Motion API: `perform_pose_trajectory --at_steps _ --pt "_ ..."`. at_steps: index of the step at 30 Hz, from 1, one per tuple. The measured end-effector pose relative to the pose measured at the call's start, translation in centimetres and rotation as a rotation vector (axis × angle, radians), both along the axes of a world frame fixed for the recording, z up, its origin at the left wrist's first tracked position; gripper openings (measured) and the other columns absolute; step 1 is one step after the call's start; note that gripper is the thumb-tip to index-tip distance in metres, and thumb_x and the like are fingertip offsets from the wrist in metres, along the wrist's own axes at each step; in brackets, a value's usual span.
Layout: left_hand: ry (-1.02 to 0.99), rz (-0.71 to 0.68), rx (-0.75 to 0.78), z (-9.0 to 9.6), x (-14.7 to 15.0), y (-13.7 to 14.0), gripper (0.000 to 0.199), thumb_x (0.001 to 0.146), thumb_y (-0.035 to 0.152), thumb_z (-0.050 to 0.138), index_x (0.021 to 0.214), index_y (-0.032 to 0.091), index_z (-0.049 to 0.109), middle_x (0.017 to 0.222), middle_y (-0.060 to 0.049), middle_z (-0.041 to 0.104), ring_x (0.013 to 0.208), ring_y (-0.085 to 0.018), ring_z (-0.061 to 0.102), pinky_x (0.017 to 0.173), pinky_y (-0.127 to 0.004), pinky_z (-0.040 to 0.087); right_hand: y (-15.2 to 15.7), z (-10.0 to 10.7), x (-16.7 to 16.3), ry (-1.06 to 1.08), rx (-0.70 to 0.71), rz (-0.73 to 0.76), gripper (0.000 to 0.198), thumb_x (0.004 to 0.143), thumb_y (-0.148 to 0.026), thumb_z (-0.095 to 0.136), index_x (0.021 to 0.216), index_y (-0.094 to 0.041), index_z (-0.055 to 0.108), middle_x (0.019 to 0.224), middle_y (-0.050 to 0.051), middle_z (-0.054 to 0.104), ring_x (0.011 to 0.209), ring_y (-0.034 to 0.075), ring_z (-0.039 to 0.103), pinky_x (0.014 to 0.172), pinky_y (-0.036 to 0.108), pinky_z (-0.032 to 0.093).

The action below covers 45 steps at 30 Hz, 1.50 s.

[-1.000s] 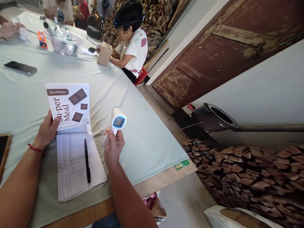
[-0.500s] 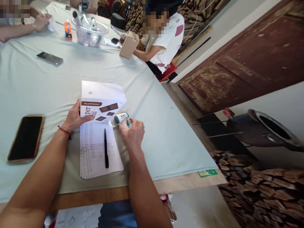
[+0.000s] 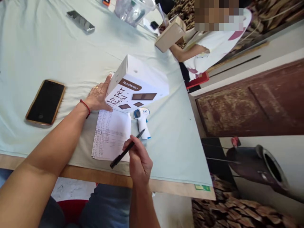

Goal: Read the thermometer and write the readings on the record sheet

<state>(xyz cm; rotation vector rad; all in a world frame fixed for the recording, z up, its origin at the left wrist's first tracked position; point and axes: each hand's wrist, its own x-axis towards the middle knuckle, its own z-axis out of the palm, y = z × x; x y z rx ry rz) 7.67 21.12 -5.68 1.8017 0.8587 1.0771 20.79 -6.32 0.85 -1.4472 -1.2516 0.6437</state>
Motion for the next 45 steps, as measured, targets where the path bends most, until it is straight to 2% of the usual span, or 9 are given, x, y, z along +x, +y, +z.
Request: perform_pose_trajectory --at_steps 5,10,16,22,27,29,31,33,45 --pt "0.026 -0.070 0.057 -1.3 0.4 0.4 0.125 0.064 0.058 0.086 0.160 0.023 0.014 0.162 -0.017 0.030 0.148 -0.051 0.024 0.118 -0.070 0.016 -1.2 -1.4 -2.1 0.160 0.132 -0.108 0.019 0.089 -0.039 0.065 0.104 -0.027 0.063 0.066 -0.005 0.046 0.060 0.014 0.049 0.058 0.028 0.041" --pt "0.071 -0.120 0.085 -1.4 0.4 0.6 0.125 0.069 0.066 0.079 0.161 0.019 0.008 0.164 -0.019 0.023 0.150 -0.052 0.019 0.120 -0.071 0.014 -0.6 -1.3 -1.9 0.146 -0.081 0.006 0.042 0.095 -0.056 0.047 0.097 -0.021 0.071 0.069 0.001 0.058 0.064 0.017 0.055 0.060 0.032 0.045" --pt "0.097 -0.096 0.091 -0.9 0.4 0.3 0.121 0.073 0.074 0.070 0.160 0.012 0.014 0.162 -0.021 0.028 0.151 -0.050 0.017 0.121 -0.068 0.015 0.0 -2.1 -2.1 0.041 -0.147 -0.177 0.013 0.072 -0.033 0.071 0.079 -0.022 0.070 0.071 0.000 0.066 0.064 0.016 0.058 0.060 0.029 0.046" --pt "0.170 -0.109 0.150 -0.9 0.2 0.5 0.120 0.074 0.078 0.064 0.160 0.012 0.013 0.163 -0.022 0.025 0.151 -0.050 0.011 0.117 -0.068 0.022 -0.1 -3.0 -3.1 0.019 -0.156 -0.254 0.008 0.070 -0.029 0.066 0.071 -0.023 0.062 0.061 -0.004 0.058 0.058 0.013 0.053 0.057 0.028 0.044" --pt "0.354 -0.140 0.213 0.7 -0.2 -0.4 0.089 0.092 0.066 0.023 0.154 0.002 0.023 0.163 -0.024 0.016 0.144 -0.053 0.016 0.107 -0.062 0.029 0.0 -3.0 -3.0 -0.029 -0.135 -0.209 0.007 0.073 -0.028 0.065 0.072 -0.022 0.062 0.061 -0.004 0.059 0.056 0.013 0.053 0.056 0.027 0.045" --pt "0.381 -0.119 0.208 1.2 -0.3 -0.7 0.098 0.087 0.068 0.049 0.157 0.007 0.020 0.164 -0.022 0.021 0.147 -0.050 0.017 0.112 -0.061 0.030 0.0 -3.0 -2.9 -0.054 -0.122 -0.193 0.007 0.074 -0.028 0.065 0.072 -0.022 0.062 0.061 -0.004 0.060 0.056 0.012 0.054 0.056 0.026 0.046" --pt "0.370 -0.090 0.192 1.3 -0.3 -0.8 0.131 0.061 0.061 0.084 0.161 0.017 0.011 0.164 -0.019 0.029 0.150 -0.048 0.021 0.117 -0.062 0.030 0.0 -3.1 -2.9 -0.070 -0.105 -0.175 0.007 0.075 -0.028 0.065 0.073 -0.022 0.062 0.061 -0.004 0.060 0.056 0.012 0.055 0.056 0.026 0.046" --pt "0.352 -0.070 0.175 1.2 -0.2 -0.7 0.154 0.043 0.053 0.095 0.162 0.025 0.003 0.161 -0.016 0.037 0.150 -0.046 0.027 0.119 -0.064 0.030 0.0 -3.1 -2.8 -0.078 -0.096 -0.159 0.007 0.076 -0.028 0.065 0.074 -0.022 0.063 0.061 -0.004 0.061 0.056 0.012 0.057 0.056 0.026 0.047" --pt "0.356 -0.105 0.187 0.8 -0.4 -0.5 0.154 0.048 0.076 0.083 0.161 0.021 -0.007 0.157 -0.013 0.040 0.149 -0.043 0.027 0.121 -0.060 0.022 0.1 -3.0 -2.9 -0.094 -0.062 -0.134 0.004 0.076 -0.024 0.063 0.073 -0.022 0.062 0.059 -0.005 0.059 0.053 0.011 0.054 0.053 0.024 0.045"
